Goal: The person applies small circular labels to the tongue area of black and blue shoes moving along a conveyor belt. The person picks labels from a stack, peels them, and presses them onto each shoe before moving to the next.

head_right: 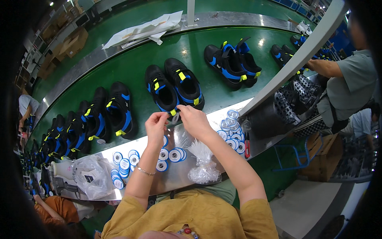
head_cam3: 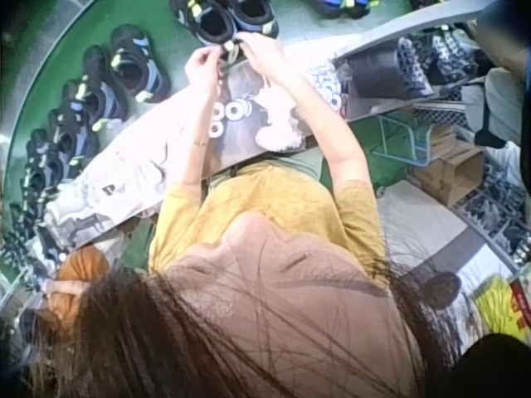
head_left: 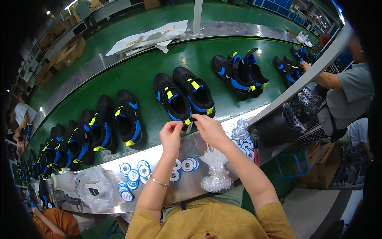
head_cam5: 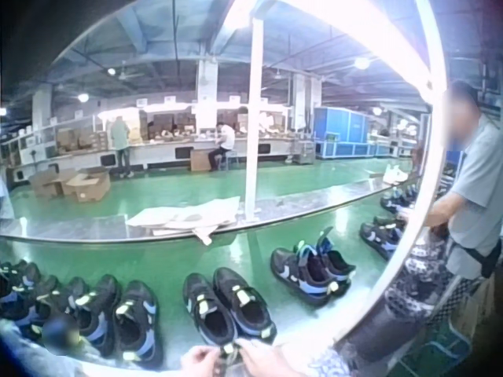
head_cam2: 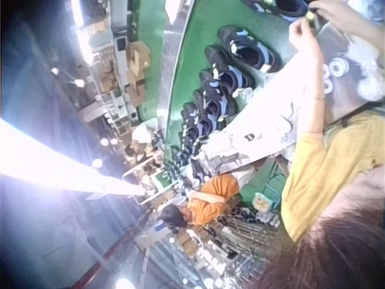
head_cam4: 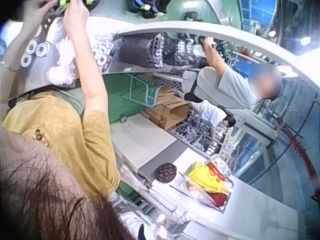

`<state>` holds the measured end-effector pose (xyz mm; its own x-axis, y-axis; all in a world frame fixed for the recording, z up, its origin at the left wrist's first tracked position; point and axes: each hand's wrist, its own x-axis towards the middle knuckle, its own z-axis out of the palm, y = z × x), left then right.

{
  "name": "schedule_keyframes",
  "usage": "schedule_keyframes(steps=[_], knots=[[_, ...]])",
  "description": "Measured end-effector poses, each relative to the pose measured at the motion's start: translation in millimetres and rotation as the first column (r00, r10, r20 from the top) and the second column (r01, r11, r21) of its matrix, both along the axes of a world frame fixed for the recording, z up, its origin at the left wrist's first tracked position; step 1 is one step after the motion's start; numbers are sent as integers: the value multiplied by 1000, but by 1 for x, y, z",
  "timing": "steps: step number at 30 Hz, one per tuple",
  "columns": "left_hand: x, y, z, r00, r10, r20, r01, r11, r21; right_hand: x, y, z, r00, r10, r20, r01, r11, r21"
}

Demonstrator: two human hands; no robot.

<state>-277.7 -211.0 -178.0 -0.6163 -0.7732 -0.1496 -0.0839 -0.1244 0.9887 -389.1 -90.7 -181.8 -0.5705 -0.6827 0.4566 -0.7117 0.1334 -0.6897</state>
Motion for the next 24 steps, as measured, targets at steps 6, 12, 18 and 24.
schedule_keyframes(steps=[6,12,18,24], knots=[[-5,8,17,958,-152,-243,62,938,-342,-2,-1,19,948,62,313,-16,989,-148],[-16,15,14,955,-296,-32,262,884,-388,-3,-11,12,859,199,471,-78,962,-263],[-13,9,7,963,-252,-96,216,933,-289,-11,-1,16,535,273,799,11,944,-330],[-13,9,3,964,-249,-94,215,936,-280,-11,-13,0,479,381,790,-27,907,-421]])
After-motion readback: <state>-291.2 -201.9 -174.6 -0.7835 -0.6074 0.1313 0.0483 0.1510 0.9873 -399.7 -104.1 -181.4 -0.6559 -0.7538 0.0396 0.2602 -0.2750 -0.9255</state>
